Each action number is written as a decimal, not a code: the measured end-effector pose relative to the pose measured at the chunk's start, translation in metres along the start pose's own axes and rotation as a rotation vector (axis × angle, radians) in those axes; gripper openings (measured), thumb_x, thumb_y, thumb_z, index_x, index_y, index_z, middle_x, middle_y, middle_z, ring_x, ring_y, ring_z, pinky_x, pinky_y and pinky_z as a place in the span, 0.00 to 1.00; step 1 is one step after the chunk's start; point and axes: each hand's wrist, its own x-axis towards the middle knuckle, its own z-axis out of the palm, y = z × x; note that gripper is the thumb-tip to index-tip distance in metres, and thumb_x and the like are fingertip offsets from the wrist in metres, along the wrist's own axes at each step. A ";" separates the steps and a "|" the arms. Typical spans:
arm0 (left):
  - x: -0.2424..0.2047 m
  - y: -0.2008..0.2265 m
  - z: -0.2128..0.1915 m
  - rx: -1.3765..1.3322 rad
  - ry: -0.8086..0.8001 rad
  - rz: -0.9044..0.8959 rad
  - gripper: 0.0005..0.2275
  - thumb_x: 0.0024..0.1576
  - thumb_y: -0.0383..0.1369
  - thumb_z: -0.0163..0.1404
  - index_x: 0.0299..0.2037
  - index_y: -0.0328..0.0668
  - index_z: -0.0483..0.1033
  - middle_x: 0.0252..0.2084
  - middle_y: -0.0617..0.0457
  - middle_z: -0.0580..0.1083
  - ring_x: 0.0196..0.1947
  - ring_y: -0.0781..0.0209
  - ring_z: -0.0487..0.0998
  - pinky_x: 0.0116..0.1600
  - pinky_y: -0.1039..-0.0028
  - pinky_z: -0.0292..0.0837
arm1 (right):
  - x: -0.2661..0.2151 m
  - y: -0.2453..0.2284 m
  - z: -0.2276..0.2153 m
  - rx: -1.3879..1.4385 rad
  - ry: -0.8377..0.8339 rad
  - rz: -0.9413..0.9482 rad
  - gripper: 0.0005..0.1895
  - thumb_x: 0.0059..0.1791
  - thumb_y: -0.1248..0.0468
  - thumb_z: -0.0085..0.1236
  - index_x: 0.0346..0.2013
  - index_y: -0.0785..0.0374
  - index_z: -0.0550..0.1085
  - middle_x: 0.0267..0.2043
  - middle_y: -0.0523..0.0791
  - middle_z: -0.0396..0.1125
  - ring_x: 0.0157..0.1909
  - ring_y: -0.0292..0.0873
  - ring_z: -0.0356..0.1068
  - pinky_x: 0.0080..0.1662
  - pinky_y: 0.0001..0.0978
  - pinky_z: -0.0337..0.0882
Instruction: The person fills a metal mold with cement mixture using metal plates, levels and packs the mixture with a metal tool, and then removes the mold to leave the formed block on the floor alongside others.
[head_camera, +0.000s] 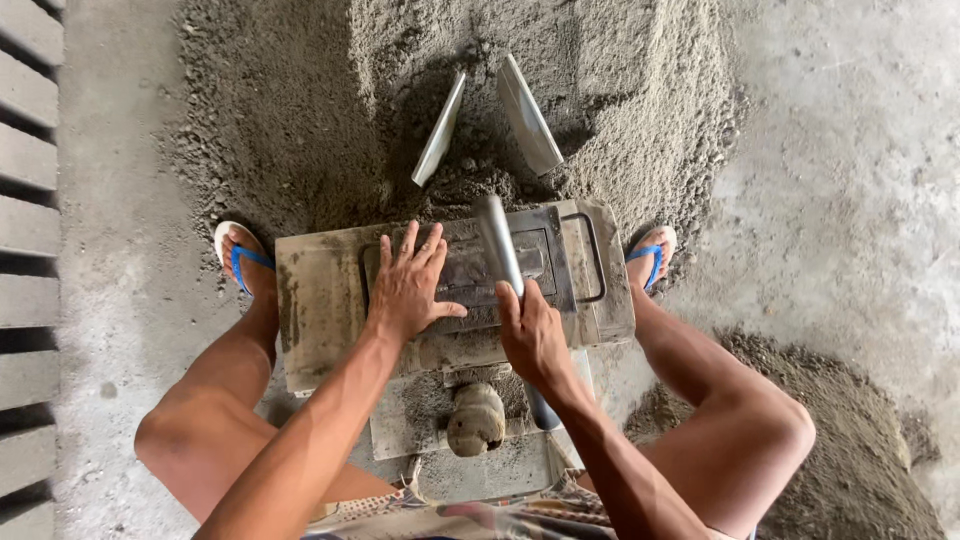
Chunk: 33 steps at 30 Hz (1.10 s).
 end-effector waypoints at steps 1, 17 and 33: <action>0.000 -0.001 0.001 -0.018 -0.006 -0.021 0.45 0.35 0.64 0.51 0.58 0.38 0.62 0.67 0.50 0.54 0.67 0.43 0.47 0.63 0.40 0.44 | -0.001 0.001 0.002 -0.031 0.085 -0.015 0.27 0.50 0.41 0.30 0.27 0.61 0.64 0.13 0.54 0.64 0.18 0.53 0.69 0.25 0.47 0.69; -0.006 0.006 -0.011 0.041 0.022 -0.038 0.46 0.35 0.68 0.43 0.58 0.39 0.62 0.67 0.51 0.55 0.68 0.42 0.47 0.63 0.37 0.38 | -0.015 -0.039 -0.017 0.069 0.062 -0.052 0.23 0.54 0.50 0.31 0.28 0.65 0.64 0.13 0.51 0.61 0.12 0.45 0.63 0.16 0.35 0.64; -0.001 0.002 -0.007 -0.035 0.063 -0.048 0.44 0.34 0.63 0.51 0.58 0.39 0.63 0.68 0.51 0.52 0.68 0.44 0.44 0.63 0.37 0.38 | 0.007 0.020 0.013 -0.069 0.085 -0.041 0.26 0.53 0.46 0.27 0.31 0.65 0.63 0.17 0.55 0.62 0.17 0.52 0.65 0.21 0.42 0.68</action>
